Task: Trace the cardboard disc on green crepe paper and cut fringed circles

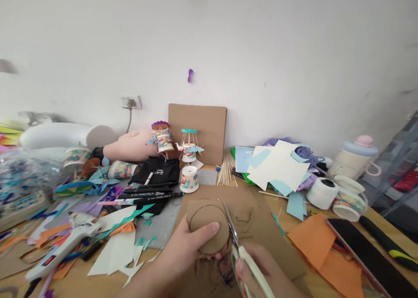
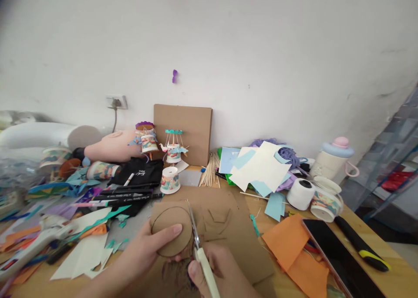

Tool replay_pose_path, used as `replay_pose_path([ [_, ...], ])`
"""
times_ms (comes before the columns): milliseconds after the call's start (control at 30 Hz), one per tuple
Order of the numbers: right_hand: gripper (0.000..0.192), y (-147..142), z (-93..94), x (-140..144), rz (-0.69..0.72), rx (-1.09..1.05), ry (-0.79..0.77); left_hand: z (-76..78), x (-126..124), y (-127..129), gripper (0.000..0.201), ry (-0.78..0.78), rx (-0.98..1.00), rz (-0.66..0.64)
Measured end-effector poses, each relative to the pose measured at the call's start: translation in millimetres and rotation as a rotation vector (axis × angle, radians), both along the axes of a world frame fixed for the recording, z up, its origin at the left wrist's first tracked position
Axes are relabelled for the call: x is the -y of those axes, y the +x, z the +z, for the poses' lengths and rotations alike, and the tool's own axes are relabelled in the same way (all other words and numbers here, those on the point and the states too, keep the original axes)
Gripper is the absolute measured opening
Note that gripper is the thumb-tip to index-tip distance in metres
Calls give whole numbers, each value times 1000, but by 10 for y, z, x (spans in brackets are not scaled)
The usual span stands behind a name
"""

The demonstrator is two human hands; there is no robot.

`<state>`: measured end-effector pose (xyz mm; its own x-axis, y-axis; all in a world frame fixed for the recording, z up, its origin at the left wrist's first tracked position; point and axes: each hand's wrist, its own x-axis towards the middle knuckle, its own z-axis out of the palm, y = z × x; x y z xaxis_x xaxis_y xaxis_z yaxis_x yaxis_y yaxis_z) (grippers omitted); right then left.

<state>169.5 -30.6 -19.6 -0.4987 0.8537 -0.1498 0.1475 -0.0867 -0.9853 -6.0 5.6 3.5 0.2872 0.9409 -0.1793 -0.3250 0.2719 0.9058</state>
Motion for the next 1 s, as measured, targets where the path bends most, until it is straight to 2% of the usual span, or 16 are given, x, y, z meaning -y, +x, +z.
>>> replay_pose_path([
  [167,78,13,11,-6,23,1,-50,-7,-31,-47,31,54,-24,-83],
  [233,74,17,-10,-3,13,-10,-68,16,-28,-46,29,47,-11,-78],
  [367,65,4,-145,9,-78,1,-91,63,-12,-2,27,-32,66,14],
  [533,61,-29,-325,-8,-176,-41,-61,63,-18,93,40,-89,82,112],
  [667,66,-16,-314,-5,-151,-12,-94,16,-36,139,48,-129,26,212],
  [833,74,6,-245,25,-97,66,-105,-33,-35,127,49,-126,4,230],
  [1000,68,-14,-285,32,-137,24,-76,6,9,131,49,-151,-14,272],
])
